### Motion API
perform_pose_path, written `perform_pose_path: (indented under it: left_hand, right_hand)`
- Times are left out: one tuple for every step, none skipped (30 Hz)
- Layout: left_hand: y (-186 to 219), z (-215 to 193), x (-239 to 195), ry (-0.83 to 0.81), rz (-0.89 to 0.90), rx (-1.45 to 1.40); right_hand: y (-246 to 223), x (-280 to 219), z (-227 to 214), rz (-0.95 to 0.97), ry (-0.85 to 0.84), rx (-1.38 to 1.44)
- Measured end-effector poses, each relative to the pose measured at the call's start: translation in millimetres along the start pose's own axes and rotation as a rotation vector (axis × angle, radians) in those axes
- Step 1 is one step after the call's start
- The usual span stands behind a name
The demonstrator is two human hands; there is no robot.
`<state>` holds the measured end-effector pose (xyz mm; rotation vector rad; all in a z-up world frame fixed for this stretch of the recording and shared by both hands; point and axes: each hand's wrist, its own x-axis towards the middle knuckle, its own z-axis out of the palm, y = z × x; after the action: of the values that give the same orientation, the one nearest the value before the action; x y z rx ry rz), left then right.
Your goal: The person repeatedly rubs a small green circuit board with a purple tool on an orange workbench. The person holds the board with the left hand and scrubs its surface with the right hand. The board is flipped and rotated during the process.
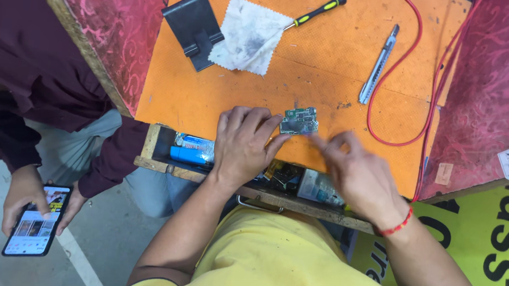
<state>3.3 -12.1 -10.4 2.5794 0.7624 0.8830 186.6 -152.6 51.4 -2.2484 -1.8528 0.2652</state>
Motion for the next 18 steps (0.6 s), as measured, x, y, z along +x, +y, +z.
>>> perform_pose_path:
  left_hand:
    - [-0.5,0.2,-2.2,0.017,0.003,0.003]
    - [-1.0,0.3,-4.3,0.035,0.006,0.006]
    - [-1.2,1.5,-4.9,0.055,0.013,0.005]
    - [-0.9,2.2,-5.3,0.055,0.020,0.002]
    - [-1.0,2.3,-5.1,0.057,0.027,0.001]
    - [-0.7,2.2,-4.8,0.059,0.034,0.001]
    - [-0.9,0.8,-4.9,0.053,0.033,0.000]
    - [-1.0,-0.4,-5.0,0.047,0.032,-0.002]
    - [-0.6,-0.1,-4.4,0.042,0.034,-0.009]
    - [-0.4,0.5,-4.1,0.047,0.036,0.000]
    - [0.6,1.4,-4.6,0.053,0.033,0.008]
    - [1.7,2.2,-5.1,0.059,0.031,0.016]
    - [1.1,2.1,-4.5,0.071,0.026,0.012]
    - [0.5,2.0,-3.7,0.084,0.021,0.009]
    - [0.4,2.6,-3.2,0.095,0.018,0.002]
    - [-0.4,3.0,-2.9,0.094,0.019,0.003]
    - [-0.2,3.9,-3.7,0.092,0.017,0.001]
    - [0.1,5.1,-4.4,0.091,0.014,0.000]
  right_hand:
    - [-1.2,-0.8,0.8,-0.016,-0.038,0.011]
    - [-2.2,-1.7,1.9,-0.032,-0.077,0.021]
    - [-2.2,-2.2,2.3,0.005,-0.048,0.007]
    - [-2.2,-2.6,2.5,0.041,-0.018,-0.008]
    - [-2.1,-1.6,2.7,0.074,0.013,-0.022]
    - [-2.2,-0.5,2.7,0.013,-0.017,0.017]
    - [-3.4,0.8,3.5,-0.047,-0.048,0.060]
    - [-4.6,1.8,4.2,-0.107,-0.078,0.103]
    - [-5.0,2.1,4.4,-0.049,-0.044,0.059]
    - [-4.9,3.6,5.0,0.010,-0.010,0.016]
    - [-4.4,4.5,5.0,0.066,0.021,-0.030]
    - [-5.0,3.5,4.6,0.011,-0.023,-0.006]
    - [-5.5,5.1,4.9,-0.048,-0.064,0.020]
    - [-6.0,6.8,5.2,-0.108,-0.105,0.046]
    - [-6.1,7.1,5.5,-0.053,-0.085,0.029]
    - [-5.8,7.5,6.1,0.002,-0.065,0.011]
    - [-5.2,6.1,5.8,0.058,-0.049,-0.009]
    - [-4.2,4.1,4.7,0.037,-0.051,0.005]
